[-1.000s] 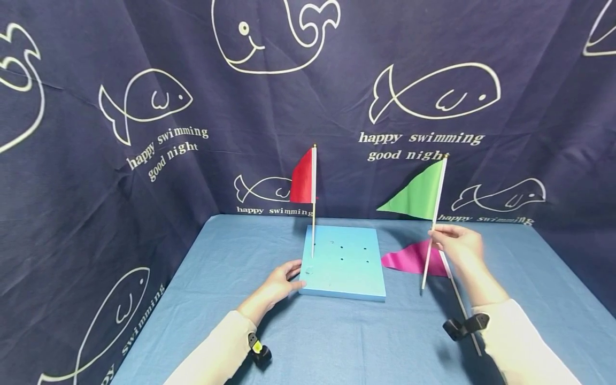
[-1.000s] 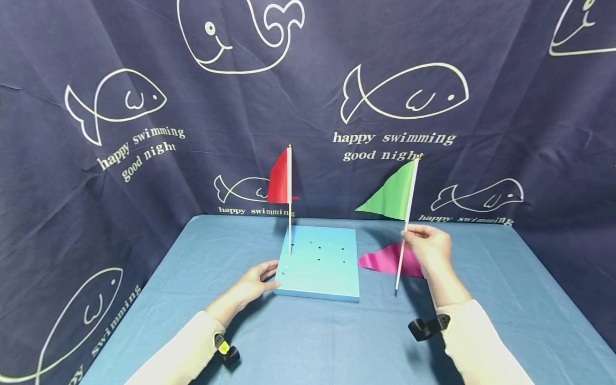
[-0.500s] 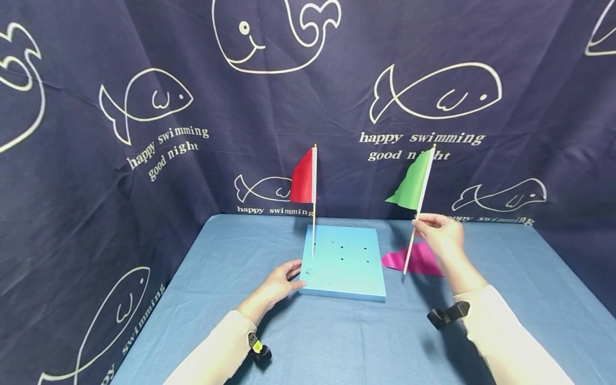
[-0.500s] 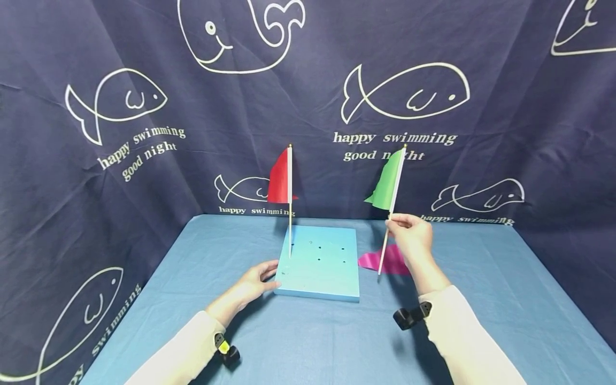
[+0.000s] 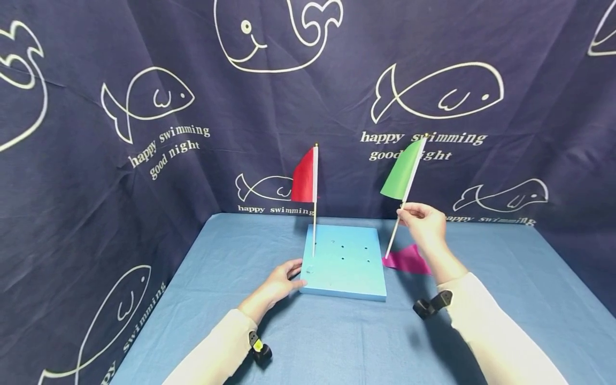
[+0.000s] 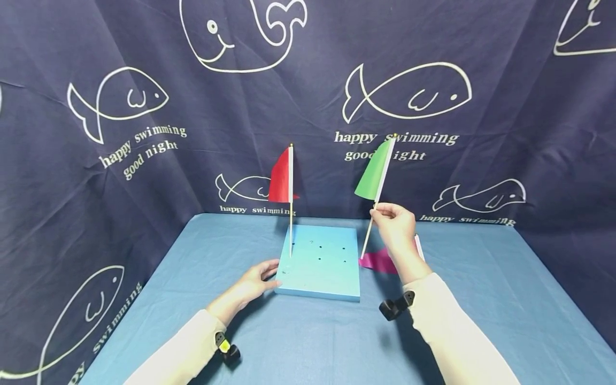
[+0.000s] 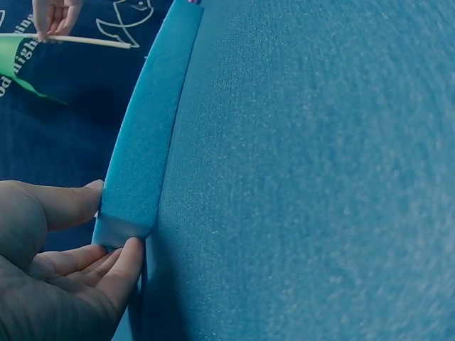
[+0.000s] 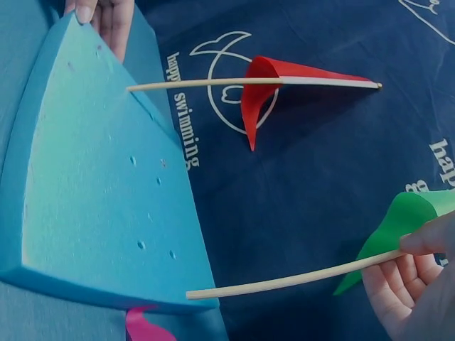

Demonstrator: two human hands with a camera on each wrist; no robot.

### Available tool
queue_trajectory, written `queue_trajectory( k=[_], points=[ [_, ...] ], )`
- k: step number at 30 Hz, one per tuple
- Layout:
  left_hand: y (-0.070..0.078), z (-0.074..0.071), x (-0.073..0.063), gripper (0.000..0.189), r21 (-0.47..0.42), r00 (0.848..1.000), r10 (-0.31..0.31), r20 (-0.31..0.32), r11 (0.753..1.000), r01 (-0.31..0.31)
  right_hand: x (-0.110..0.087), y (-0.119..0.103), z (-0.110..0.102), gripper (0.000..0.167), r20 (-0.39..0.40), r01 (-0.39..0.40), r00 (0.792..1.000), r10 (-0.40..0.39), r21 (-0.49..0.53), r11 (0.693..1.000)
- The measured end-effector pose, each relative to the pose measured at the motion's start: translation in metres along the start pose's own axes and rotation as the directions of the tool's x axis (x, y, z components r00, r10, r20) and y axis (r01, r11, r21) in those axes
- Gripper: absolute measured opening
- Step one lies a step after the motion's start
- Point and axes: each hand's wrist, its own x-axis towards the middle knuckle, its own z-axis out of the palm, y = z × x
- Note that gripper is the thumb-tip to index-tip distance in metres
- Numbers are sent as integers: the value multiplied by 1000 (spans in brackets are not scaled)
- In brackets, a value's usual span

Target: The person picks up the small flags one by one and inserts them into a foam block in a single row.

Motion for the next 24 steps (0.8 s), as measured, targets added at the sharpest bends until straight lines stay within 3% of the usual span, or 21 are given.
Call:
queue_trajectory(
  k=[14, 24],
  points=[
    [1, 1, -1, 63, -5, 1000, 0, -6, 1000, 0, -8, 3, 30, 24, 23, 118, 993, -119, 34, 992],
    [-3, 1, -1, 62, -3, 1000, 11, -9, 1000, -11, -16, 8, 52, 15, 42, 233, 972, -229, -107, 967]
  ],
)
